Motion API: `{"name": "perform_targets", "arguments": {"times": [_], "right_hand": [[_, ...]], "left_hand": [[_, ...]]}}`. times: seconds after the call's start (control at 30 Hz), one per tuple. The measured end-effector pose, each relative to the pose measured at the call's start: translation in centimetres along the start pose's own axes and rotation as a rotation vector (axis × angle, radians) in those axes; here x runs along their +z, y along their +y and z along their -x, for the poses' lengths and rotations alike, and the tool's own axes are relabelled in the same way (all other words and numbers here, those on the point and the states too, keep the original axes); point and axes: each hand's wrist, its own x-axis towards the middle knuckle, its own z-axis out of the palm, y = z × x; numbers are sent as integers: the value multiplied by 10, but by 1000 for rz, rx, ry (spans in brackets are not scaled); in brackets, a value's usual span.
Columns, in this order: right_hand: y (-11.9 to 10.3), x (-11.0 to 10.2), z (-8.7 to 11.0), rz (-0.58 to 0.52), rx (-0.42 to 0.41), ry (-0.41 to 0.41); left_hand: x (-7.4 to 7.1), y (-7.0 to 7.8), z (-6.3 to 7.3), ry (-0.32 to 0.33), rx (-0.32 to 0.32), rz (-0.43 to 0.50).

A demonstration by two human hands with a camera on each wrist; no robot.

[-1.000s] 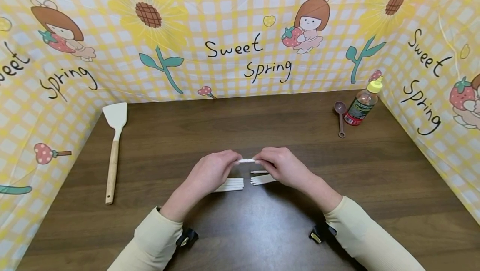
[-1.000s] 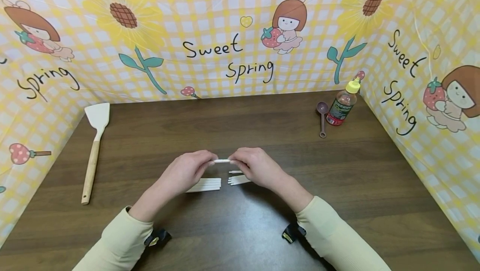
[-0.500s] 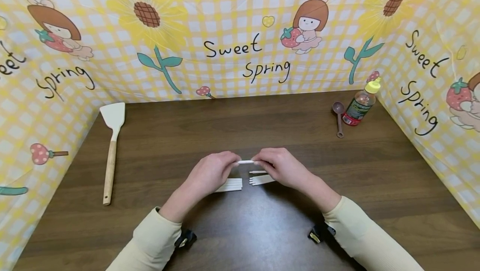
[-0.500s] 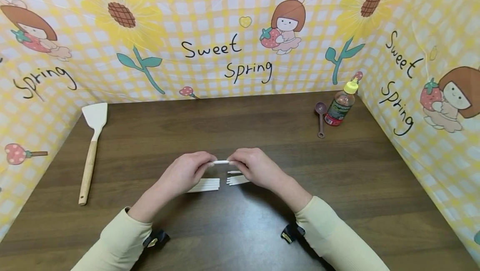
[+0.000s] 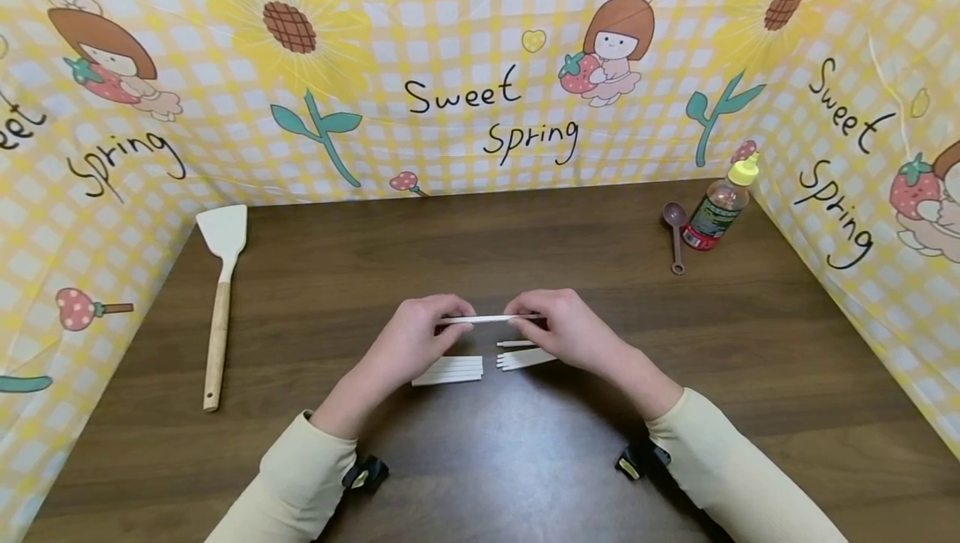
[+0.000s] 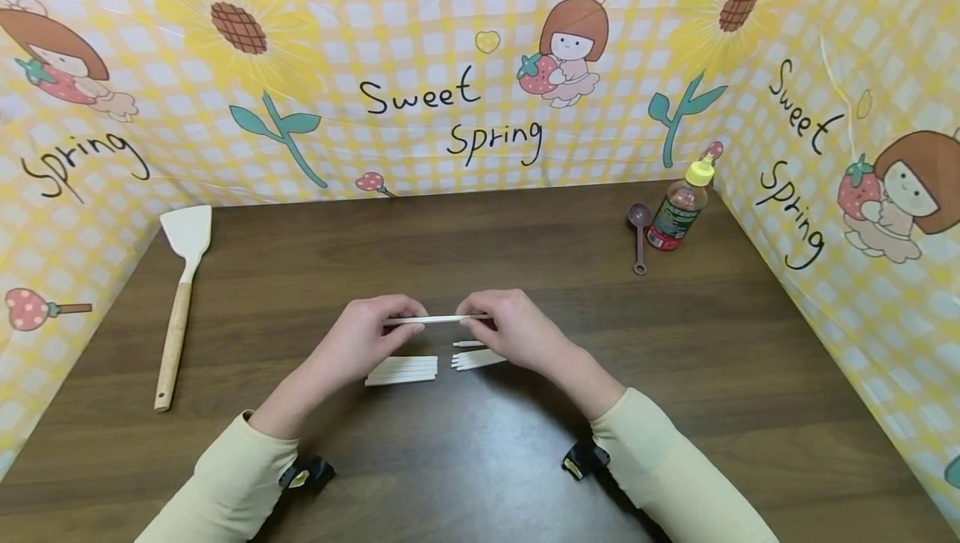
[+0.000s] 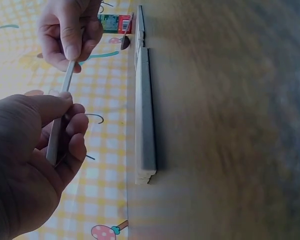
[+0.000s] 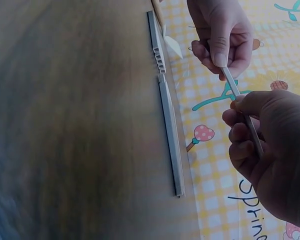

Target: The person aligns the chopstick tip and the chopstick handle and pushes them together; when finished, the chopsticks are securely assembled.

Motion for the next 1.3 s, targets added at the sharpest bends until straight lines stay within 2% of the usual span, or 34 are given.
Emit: {"name": "perform_targets", "arguments": {"times": [0.3, 0.57, 0.9, 1.3], "right_hand": [[7, -5, 0, -24, 104, -1], [21, -18, 2, 2, 237, 17], [32, -19, 9, 22, 256, 2], [40, -18, 17, -26, 262, -113]], "left_hand": [[-3, -12, -2, 35, -141, 118], [-9, -31, -4, 50, -267, 148], [-13, -59, -6, 57, -328, 95], [-6, -76, -20, 87, -364, 108]]}}
